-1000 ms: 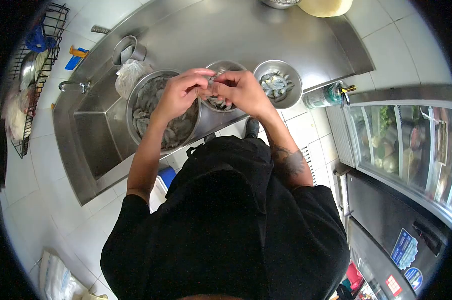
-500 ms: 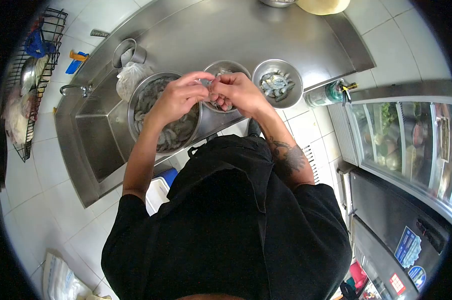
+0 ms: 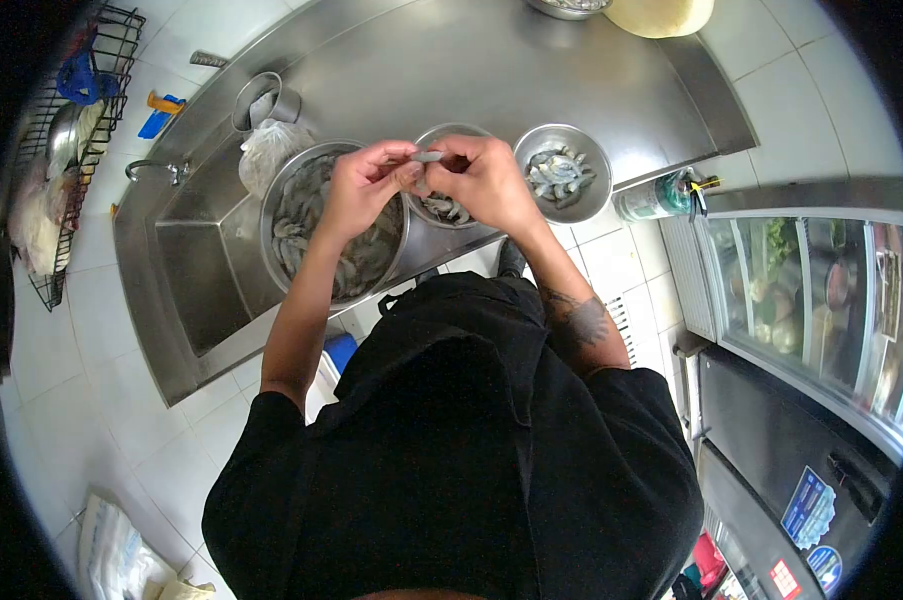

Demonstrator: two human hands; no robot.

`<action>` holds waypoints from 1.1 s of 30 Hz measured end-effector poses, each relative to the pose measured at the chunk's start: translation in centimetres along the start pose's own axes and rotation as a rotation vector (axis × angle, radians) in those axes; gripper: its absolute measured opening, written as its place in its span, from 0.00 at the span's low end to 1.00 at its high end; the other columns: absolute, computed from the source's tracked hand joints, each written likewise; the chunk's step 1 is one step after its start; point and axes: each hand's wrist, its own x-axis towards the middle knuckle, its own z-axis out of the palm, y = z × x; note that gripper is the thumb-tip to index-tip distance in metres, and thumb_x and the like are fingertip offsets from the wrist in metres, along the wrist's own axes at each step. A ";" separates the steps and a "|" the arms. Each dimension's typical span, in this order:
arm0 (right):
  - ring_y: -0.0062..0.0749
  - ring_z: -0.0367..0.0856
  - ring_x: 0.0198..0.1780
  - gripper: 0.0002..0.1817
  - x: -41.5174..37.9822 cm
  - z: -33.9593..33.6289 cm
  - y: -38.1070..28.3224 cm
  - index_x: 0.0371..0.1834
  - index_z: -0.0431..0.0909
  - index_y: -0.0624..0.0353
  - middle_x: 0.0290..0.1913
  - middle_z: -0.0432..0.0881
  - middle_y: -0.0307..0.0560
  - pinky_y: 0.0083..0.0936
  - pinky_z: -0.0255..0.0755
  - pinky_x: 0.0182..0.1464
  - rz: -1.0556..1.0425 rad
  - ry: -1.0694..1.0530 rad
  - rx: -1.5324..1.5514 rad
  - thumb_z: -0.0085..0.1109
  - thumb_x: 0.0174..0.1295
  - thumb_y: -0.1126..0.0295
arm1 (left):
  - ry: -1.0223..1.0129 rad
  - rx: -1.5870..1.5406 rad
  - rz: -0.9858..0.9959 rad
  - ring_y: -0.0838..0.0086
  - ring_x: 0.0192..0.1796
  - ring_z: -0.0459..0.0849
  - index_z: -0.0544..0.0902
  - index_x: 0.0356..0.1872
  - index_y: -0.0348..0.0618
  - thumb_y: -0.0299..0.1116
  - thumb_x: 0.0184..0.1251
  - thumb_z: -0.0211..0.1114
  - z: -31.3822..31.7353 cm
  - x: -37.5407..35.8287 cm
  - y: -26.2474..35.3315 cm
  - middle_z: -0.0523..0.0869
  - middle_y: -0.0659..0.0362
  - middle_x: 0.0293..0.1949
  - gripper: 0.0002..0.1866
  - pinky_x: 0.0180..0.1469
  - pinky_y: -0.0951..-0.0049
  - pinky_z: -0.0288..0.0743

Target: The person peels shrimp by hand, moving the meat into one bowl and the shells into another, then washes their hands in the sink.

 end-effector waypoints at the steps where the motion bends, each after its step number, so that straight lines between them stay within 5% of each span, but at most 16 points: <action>1: 0.10 0.71 0.29 0.06 0.1 0.1 0.5 0.36 0.83 0.65 0.26 0.79 0.33 0.16 0.67 0.30 -0.015 0.021 0.033 0.62 0.61 0.74 | 0.011 -0.047 -0.042 0.78 0.43 0.85 0.80 0.51 0.29 0.23 0.68 0.67 -0.2 0.0 -0.1 0.86 0.55 0.44 0.13 0.46 0.74 0.84; 8: 0.10 0.72 0.31 0.03 0.2 -0.3 1.1 0.35 0.82 0.66 0.27 0.79 0.30 0.14 0.68 0.33 -0.030 0.049 -0.070 0.63 0.60 0.77 | 0.103 0.026 -0.053 0.77 0.43 0.85 0.81 0.51 0.29 0.22 0.67 0.67 -0.4 0.1 -0.6 0.85 0.57 0.45 0.13 0.49 0.76 0.82; 10: 0.10 0.73 0.30 0.03 0.4 -1.0 2.1 0.35 0.82 0.65 0.27 0.79 0.31 0.14 0.68 0.32 -0.023 0.085 -0.067 0.63 0.59 0.77 | 0.258 -0.110 -0.005 0.77 0.41 0.84 0.82 0.49 0.31 0.22 0.66 0.68 -0.5 0.1 -0.3 0.85 0.58 0.43 0.12 0.46 0.77 0.80; 16: 0.12 0.74 0.28 0.04 1.2 -2.7 4.2 0.35 0.81 0.66 0.26 0.80 0.33 0.14 0.69 0.30 0.013 0.114 -0.096 0.63 0.59 0.76 | 0.262 -0.370 -0.030 0.75 0.35 0.83 0.82 0.48 0.32 0.23 0.66 0.68 -2.8 -0.5 -0.4 0.86 0.56 0.40 0.11 0.38 0.75 0.77; 18: 0.20 0.81 0.29 0.08 1.5 -2.6 5.1 0.39 0.82 0.66 0.28 0.83 0.40 0.19 0.74 0.34 0.086 -0.026 -0.144 0.62 0.59 0.75 | 0.283 -0.328 -0.043 0.74 0.36 0.85 0.81 0.47 0.32 0.22 0.66 0.67 -2.7 -0.6 -0.4 0.86 0.56 0.39 0.10 0.40 0.74 0.79; 22: 0.39 0.88 0.40 0.14 1.6 -0.6 6.1 0.49 0.83 0.62 0.35 0.87 0.53 0.30 0.79 0.47 -0.061 0.060 -0.407 0.61 0.61 0.70 | 0.317 -0.072 0.047 0.70 0.42 0.88 0.80 0.44 0.31 0.19 0.65 0.66 -1.5 -0.2 -0.8 0.87 0.54 0.40 0.08 0.46 0.70 0.83; 25: 0.31 0.86 0.34 0.12 1.9 1.1 5.0 0.45 0.84 0.65 0.31 0.87 0.49 0.26 0.78 0.40 -0.101 0.301 -0.380 0.61 0.63 0.69 | 0.383 0.201 0.171 0.69 0.43 0.89 0.82 0.41 0.33 0.19 0.62 0.68 -0.9 0.0 -2.1 0.88 0.55 0.42 0.08 0.46 0.70 0.83; 29: 0.21 0.79 0.27 0.12 2.5 1.8 4.0 0.38 0.84 0.67 0.27 0.84 0.41 0.20 0.73 0.32 0.123 0.147 0.014 0.62 0.64 0.67 | 0.420 0.829 0.522 0.67 0.40 0.89 0.83 0.37 0.38 0.19 0.52 0.72 0.4 0.2 -1.6 0.88 0.56 0.43 0.10 0.42 0.71 0.83; 31: 0.16 0.74 0.25 0.12 2.6 2.1 3.9 0.31 0.83 0.66 0.22 0.79 0.40 0.22 0.69 0.28 0.186 0.052 0.303 0.61 0.63 0.65 | 0.390 0.890 0.582 0.63 0.40 0.89 0.83 0.37 0.39 0.18 0.49 0.72 1.3 0.1 -1.2 0.87 0.55 0.44 0.12 0.41 0.69 0.83; 33: 0.15 0.72 0.24 0.12 2.4 2.1 3.7 0.29 0.82 0.66 0.20 0.78 0.38 0.22 0.67 0.27 0.165 0.099 0.226 0.61 0.63 0.66 | 0.371 0.860 0.557 0.66 0.42 0.89 0.84 0.36 0.38 0.17 0.49 0.72 1.7 -0.1 -1.8 0.88 0.55 0.43 0.12 0.44 0.70 0.82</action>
